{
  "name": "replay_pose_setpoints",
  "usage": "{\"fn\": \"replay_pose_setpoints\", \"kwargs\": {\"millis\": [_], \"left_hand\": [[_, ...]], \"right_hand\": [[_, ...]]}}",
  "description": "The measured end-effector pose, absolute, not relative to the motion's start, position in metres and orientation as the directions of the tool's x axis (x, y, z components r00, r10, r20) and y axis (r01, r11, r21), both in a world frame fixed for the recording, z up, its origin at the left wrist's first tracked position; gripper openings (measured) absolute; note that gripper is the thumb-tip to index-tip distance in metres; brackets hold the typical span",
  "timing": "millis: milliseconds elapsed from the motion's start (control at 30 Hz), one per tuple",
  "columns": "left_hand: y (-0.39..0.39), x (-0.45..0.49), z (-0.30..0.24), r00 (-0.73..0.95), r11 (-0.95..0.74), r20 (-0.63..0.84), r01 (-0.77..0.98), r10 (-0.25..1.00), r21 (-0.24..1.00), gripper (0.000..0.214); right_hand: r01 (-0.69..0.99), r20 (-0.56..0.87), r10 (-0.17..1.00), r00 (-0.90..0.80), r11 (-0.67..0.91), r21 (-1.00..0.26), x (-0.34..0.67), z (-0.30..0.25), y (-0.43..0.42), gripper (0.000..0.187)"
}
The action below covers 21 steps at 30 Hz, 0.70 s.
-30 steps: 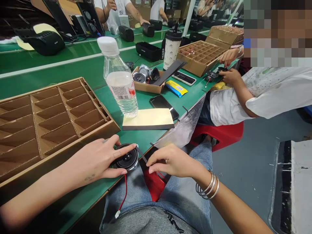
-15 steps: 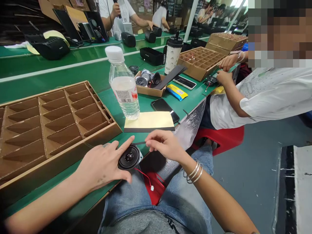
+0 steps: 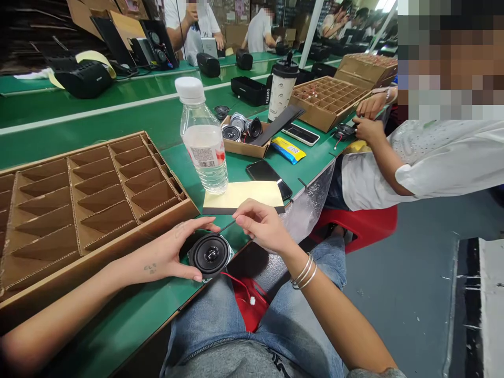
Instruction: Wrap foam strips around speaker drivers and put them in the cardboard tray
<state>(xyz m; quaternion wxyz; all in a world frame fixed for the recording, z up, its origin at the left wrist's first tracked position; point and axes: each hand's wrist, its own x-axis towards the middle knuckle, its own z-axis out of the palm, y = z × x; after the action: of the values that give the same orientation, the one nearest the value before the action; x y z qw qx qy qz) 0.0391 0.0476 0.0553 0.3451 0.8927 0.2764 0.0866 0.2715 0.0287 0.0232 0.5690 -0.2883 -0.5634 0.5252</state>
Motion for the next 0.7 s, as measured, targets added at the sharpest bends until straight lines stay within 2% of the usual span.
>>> {"fn": "replay_pose_setpoints", "kwargs": {"millis": [233, 533, 700], "left_hand": [[0.037, 0.040, 0.044, 0.793, -0.731, 0.116, 0.480, 0.598, 0.484, 0.074], [0.036, 0.039, 0.037, 0.821, -0.861, 0.276, 0.434, 0.499, 0.266, 0.065], [0.035, 0.039, 0.039, 0.831, -0.873, 0.273, 0.437, 0.485, 0.218, 0.065]], "right_hand": [[-0.326, 0.117, 0.989, -0.090, 0.082, -0.942, 0.280, -0.007, 0.006, 0.004], [-0.331, 0.123, 0.991, -0.059, 0.097, -0.939, 0.275, -0.015, -0.006, 0.005], [-0.320, 0.145, 0.987, -0.073, 0.114, -0.940, 0.276, -0.015, -0.008, 0.004]]}}
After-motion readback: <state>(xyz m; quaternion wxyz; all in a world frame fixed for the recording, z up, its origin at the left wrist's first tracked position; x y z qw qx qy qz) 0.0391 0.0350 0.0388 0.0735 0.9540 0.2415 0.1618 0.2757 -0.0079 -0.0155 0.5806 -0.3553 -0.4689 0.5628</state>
